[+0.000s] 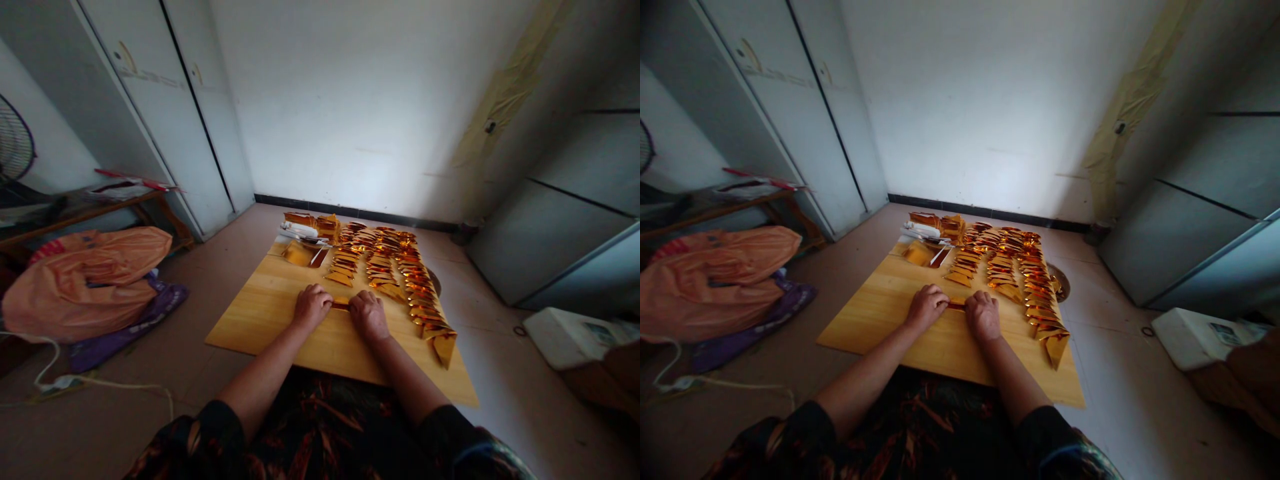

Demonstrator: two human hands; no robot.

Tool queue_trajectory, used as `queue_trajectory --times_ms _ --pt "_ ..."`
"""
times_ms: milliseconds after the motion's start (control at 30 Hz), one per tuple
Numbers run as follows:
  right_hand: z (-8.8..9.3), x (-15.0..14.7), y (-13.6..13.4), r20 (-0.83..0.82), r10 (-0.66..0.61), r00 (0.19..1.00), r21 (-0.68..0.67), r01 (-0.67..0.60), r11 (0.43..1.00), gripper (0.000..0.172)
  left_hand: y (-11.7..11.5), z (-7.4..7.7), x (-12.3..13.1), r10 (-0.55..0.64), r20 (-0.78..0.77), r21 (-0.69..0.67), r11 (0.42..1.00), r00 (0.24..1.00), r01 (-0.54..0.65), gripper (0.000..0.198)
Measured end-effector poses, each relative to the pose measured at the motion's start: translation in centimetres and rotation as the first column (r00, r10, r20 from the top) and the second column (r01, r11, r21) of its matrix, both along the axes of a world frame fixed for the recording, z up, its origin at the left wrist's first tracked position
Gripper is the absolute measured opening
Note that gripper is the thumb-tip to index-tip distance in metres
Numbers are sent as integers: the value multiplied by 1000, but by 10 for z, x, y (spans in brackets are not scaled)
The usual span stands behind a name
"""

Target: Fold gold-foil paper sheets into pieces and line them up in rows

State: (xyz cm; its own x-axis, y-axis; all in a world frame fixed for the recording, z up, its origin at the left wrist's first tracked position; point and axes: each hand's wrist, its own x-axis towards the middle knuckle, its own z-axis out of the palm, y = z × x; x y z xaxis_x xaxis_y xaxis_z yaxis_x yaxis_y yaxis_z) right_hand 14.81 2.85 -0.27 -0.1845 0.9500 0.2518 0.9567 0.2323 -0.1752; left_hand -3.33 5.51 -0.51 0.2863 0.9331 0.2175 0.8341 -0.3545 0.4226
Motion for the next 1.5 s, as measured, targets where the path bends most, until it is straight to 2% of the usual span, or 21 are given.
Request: queue_trajectory --times_ms 167,300,433,700,933,1267,1500 --pt "3 -2 0 -79 -82 994 -61 77 995 18 5 -1 0 45 40 -50 998 998 -43 11" --pt "6 -6 0 -90 -161 983 -92 153 984 18 6 2 3 90 -12 -91 992 996 -90 10" --pt "8 -12 0 -49 -212 976 -112 206 972 16 5 3 8 125 -71 -66 989 990 -130 11" --pt "9 -19 1 25 -215 976 -88 217 972 24 2 3 14 152 -99 -43 987 983 -157 15" --pt "13 -22 1 58 -238 970 -127 244 961 21 1 7 21 214 -170 -92 968 962 -231 15" --pt "13 -21 -1 38 -272 962 -147 274 950 18 4 5 20 216 -129 -91 969 968 -229 14" --pt "9 -19 -1 8 -217 976 -84 217 973 14 1 1 19 201 -46 -57 977 979 -203 20"
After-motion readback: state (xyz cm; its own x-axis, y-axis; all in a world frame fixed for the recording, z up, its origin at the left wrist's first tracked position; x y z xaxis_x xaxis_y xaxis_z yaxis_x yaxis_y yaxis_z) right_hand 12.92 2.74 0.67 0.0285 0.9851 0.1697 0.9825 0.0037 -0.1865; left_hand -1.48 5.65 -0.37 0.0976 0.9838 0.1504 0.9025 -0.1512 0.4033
